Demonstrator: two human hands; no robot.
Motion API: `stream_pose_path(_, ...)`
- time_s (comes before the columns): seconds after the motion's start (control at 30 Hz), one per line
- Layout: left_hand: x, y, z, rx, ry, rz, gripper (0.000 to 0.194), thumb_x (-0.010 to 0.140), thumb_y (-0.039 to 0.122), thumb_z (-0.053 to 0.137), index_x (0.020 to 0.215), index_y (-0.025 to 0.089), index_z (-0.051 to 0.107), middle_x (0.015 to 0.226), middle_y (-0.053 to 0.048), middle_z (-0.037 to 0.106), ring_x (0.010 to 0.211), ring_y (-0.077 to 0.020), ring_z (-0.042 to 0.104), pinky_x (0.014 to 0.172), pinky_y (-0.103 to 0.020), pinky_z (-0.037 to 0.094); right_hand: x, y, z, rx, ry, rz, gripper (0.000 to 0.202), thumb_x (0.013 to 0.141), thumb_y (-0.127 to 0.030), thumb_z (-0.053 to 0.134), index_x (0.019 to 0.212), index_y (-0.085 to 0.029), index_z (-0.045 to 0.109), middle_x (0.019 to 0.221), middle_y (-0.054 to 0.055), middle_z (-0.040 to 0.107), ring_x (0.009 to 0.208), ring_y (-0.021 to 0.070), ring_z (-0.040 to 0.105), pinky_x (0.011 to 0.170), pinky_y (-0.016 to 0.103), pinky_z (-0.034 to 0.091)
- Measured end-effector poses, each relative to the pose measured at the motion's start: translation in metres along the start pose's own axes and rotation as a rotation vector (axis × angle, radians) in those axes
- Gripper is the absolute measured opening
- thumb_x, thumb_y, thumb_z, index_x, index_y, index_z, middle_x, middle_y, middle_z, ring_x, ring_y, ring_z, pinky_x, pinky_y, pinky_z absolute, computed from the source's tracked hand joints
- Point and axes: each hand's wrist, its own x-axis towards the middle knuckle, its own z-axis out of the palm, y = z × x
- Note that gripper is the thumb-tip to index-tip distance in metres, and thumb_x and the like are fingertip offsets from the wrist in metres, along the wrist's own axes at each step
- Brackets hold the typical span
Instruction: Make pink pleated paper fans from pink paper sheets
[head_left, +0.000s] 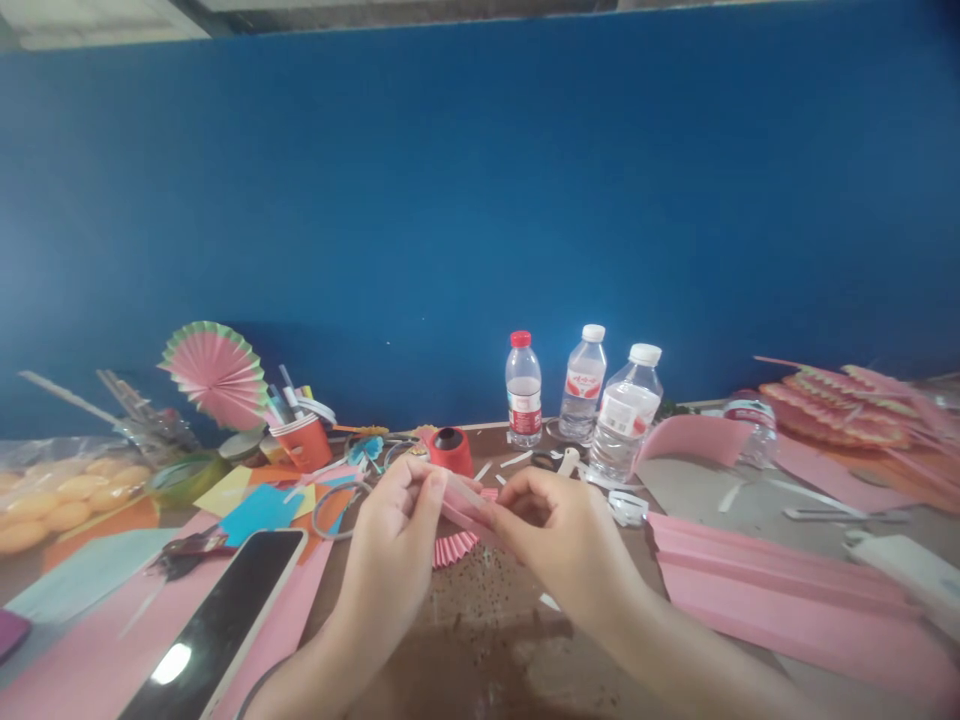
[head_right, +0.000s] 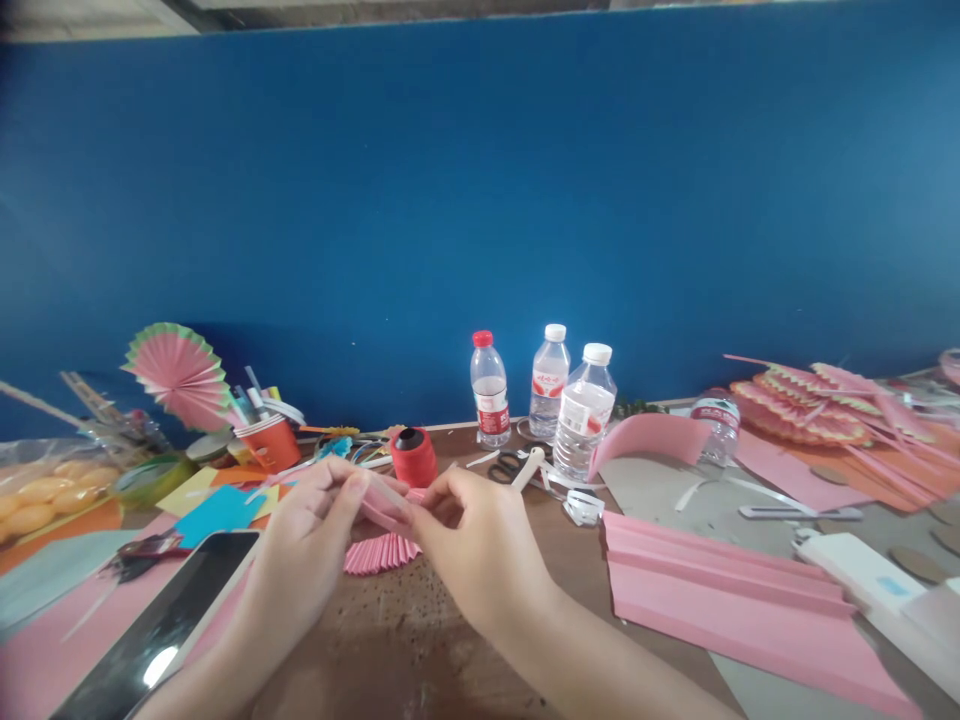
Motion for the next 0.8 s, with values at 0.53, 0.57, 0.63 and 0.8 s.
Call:
stream_pose_path(0.53, 0.0068, -0.0083, -0.0090, -0.066, 0.077, 0.023, 0.017, 0.084, 0.035, 0.052, 0.077, 0.019, 0.051, 0.074, -0.001, 0.066, 0.068, -0.0167, 0.065, 0.061, -0.028, 0.052, 0.0025, 0.0035, -0.0014, -0.063, 0.014, -0.001, 0.017, 0.072, -0.030, 0.060, 0.059, -0.021, 0.053, 0.050, -0.005, 0.055, 0.046, 0.0093, 0.047, 0.043, 0.020, 0.033)
stream_pose_path(0.57, 0.0065, -0.0082, -0.0086, -0.087, 0.073, 0.014, 0.017, 0.083, 0.035, 0.052, 0.077, 0.020, 0.051, 0.076, -0.001, 0.067, 0.070, -0.0170, 0.065, 0.060, -0.028, 0.052, 0.0020, 0.0028, -0.0020, -0.067, 0.020, -0.006, 0.017, 0.072, -0.030, 0.061, 0.059, -0.021, 0.053, 0.050, -0.005, 0.055, 0.046, 0.0092, 0.047, 0.043, 0.020, 0.032)
stream_pose_path(0.63, 0.0059, -0.0071, -0.0076, -0.132, 0.060, -0.006, 0.016, 0.083, 0.034, 0.053, 0.077, 0.020, 0.051, 0.079, -0.002, 0.068, 0.072, -0.0175, 0.065, 0.060, -0.028, 0.052, 0.0007, 0.0014, -0.0027, -0.080, 0.036, -0.026, 0.017, 0.072, -0.030, 0.060, 0.059, -0.021, 0.052, 0.049, -0.005, 0.054, 0.046, 0.0092, 0.046, 0.043, 0.020, 0.032)
stream_pose_path(0.8, 0.0058, -0.0042, -0.0067, -0.183, 0.051, -0.029, 0.016, 0.083, 0.034, 0.053, 0.077, 0.019, 0.051, 0.081, -0.004, 0.069, 0.075, -0.0193, 0.066, 0.060, -0.029, 0.053, -0.0022, 0.0010, -0.0017, -0.107, 0.063, -0.089, 0.018, 0.075, -0.028, 0.059, 0.060, -0.021, 0.051, 0.048, -0.005, 0.052, 0.045, 0.0093, 0.046, 0.043, 0.021, 0.031)
